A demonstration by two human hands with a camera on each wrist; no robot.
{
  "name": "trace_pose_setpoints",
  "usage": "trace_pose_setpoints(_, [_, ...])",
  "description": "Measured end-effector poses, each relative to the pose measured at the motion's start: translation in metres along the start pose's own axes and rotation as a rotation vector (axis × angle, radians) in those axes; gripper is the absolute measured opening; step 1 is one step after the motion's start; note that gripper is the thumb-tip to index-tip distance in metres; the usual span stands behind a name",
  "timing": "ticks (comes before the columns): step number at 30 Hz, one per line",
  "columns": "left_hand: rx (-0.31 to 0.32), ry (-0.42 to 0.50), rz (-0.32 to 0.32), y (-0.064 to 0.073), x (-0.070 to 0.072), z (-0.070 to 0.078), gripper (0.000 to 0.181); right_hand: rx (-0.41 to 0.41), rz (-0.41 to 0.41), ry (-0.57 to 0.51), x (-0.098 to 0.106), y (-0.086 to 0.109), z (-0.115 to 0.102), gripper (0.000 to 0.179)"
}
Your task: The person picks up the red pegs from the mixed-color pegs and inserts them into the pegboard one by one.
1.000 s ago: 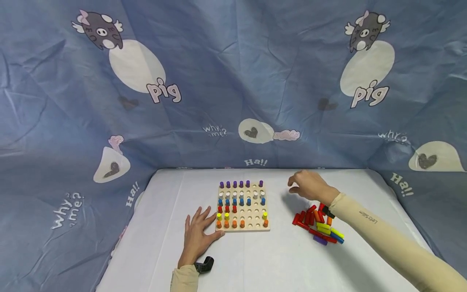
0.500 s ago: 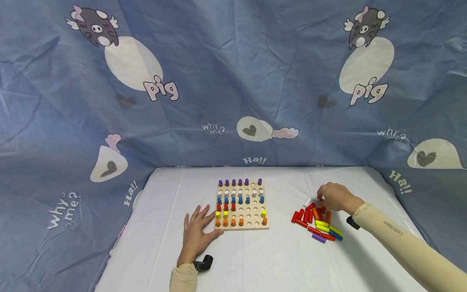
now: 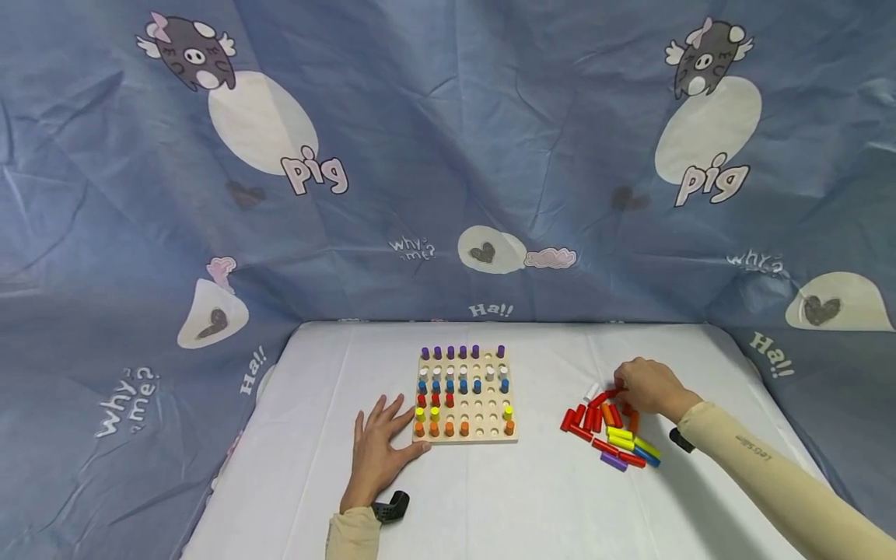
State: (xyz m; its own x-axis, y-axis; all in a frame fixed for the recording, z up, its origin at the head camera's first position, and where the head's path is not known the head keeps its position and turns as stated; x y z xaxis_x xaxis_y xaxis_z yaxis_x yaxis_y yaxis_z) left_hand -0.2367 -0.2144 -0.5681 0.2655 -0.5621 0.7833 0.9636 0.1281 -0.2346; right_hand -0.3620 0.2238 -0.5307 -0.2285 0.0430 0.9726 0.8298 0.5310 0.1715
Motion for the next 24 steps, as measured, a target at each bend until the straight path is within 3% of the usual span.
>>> trace_pose_setpoints(11, [0.012,0.001,-0.034,0.0,-0.003,-0.002,0.073,0.051,0.036,0.047,0.001,-0.001,-0.004,0.012])
trace_pose_setpoints(24, [0.031,-0.009,-0.041,0.0,-0.001,-0.003,0.074,0.121,0.16,-0.001,0.032,-0.004,-0.021,0.016])
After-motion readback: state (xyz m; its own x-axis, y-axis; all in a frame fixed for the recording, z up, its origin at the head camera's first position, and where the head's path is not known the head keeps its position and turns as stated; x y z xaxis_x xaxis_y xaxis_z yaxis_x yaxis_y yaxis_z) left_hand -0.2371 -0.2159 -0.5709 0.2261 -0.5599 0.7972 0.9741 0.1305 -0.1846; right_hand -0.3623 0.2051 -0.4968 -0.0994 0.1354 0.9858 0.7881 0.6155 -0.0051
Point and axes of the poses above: each hand's wrist, its own y-axis away from the middle knuckle, its own x-axis out of the back of the hand, z = x × y, the point moved 10 cm from there along -y, towards the middle knuckle, and after that the axes turned 6 degrees about x, right-handed, at the moved point
